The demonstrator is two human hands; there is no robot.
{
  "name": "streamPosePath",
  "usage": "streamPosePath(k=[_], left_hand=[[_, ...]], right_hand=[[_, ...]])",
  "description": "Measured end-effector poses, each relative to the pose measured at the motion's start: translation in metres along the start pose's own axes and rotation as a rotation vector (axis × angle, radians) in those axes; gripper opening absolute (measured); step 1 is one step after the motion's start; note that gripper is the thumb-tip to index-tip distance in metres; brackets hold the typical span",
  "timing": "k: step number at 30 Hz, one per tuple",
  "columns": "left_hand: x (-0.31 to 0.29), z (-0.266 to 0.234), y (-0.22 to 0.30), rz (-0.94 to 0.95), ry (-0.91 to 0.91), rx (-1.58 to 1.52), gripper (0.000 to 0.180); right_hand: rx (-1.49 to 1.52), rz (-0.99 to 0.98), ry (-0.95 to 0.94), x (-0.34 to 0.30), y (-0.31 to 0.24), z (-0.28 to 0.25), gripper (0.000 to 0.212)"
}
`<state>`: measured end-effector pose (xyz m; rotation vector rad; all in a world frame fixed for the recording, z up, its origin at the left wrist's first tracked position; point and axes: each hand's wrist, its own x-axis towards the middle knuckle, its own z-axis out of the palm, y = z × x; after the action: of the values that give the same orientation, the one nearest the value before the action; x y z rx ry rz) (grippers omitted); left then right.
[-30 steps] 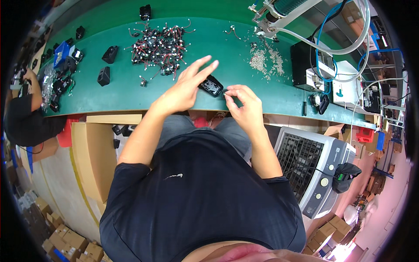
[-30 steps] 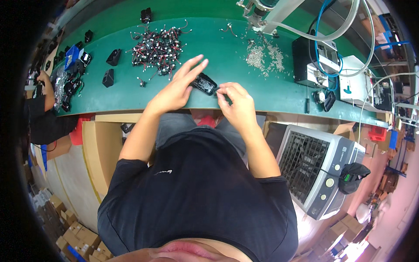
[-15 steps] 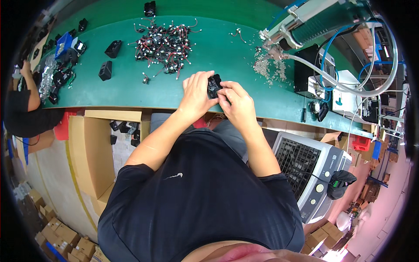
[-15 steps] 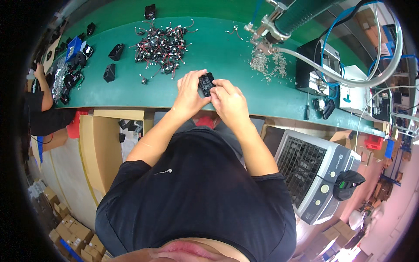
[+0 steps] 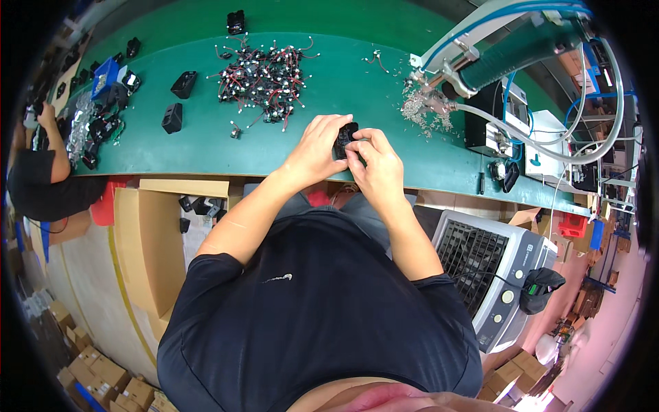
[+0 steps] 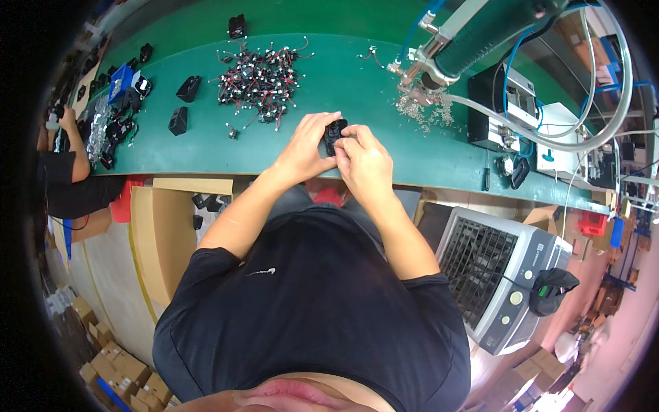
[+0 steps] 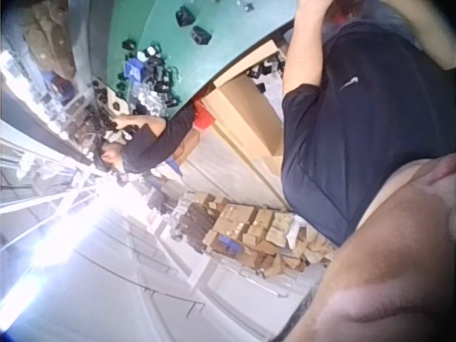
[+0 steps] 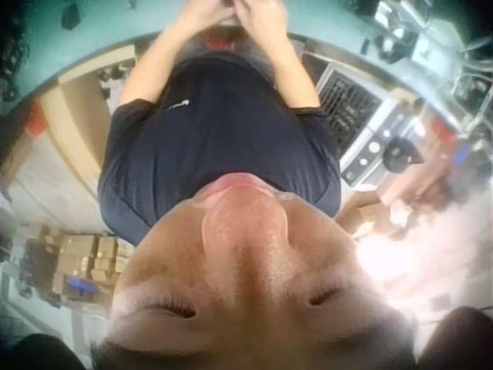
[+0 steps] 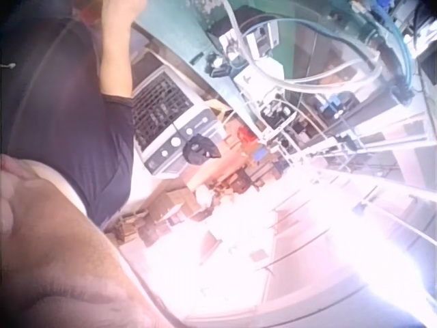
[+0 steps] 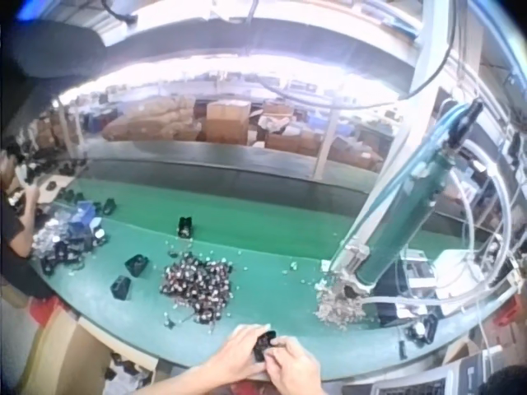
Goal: Assembling small electronic components using a pneumatic tool at an electronics factory assembly line.
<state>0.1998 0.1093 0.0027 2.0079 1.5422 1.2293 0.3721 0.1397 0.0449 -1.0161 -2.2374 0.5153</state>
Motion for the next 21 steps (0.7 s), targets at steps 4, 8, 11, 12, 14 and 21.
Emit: streamPosePath(k=[4, 8, 11, 12, 14, 21], left_hand=[[0.000, -0.002, -0.001, 0.027, -0.010, -0.022, 0.081], [-0.001, -0.001, -0.001, 0.028, -0.008, 0.018, 0.082], [-0.002, 0.002, -0.008, 0.013, 0.003, -0.012, 0.083], [-0.003, 0.003, -0.009, 0.018, 0.000, -0.013, 0.083], [-0.001, 0.001, -0.008, -0.035, 0.016, -0.002, 0.085], [0.006, -0.009, 0.001, -0.009, 0.009, -0.006, 0.077]], right_hand=[[0.066, 0.105, -0.030, -0.001, 0.002, 0.003, 0.012], [-0.094, 0.061, -0.044, 0.003, -0.003, 0.000, 0.013], [-0.068, 0.067, -0.085, 0.005, -0.005, -0.004, 0.012], [-0.069, 0.069, -0.079, 0.006, -0.005, -0.007, 0.012], [0.024, 0.055, -0.088, 0.015, -0.006, -0.024, 0.011], [0.281, -0.260, 0.729, 0.140, -0.026, -0.135, 0.060]])
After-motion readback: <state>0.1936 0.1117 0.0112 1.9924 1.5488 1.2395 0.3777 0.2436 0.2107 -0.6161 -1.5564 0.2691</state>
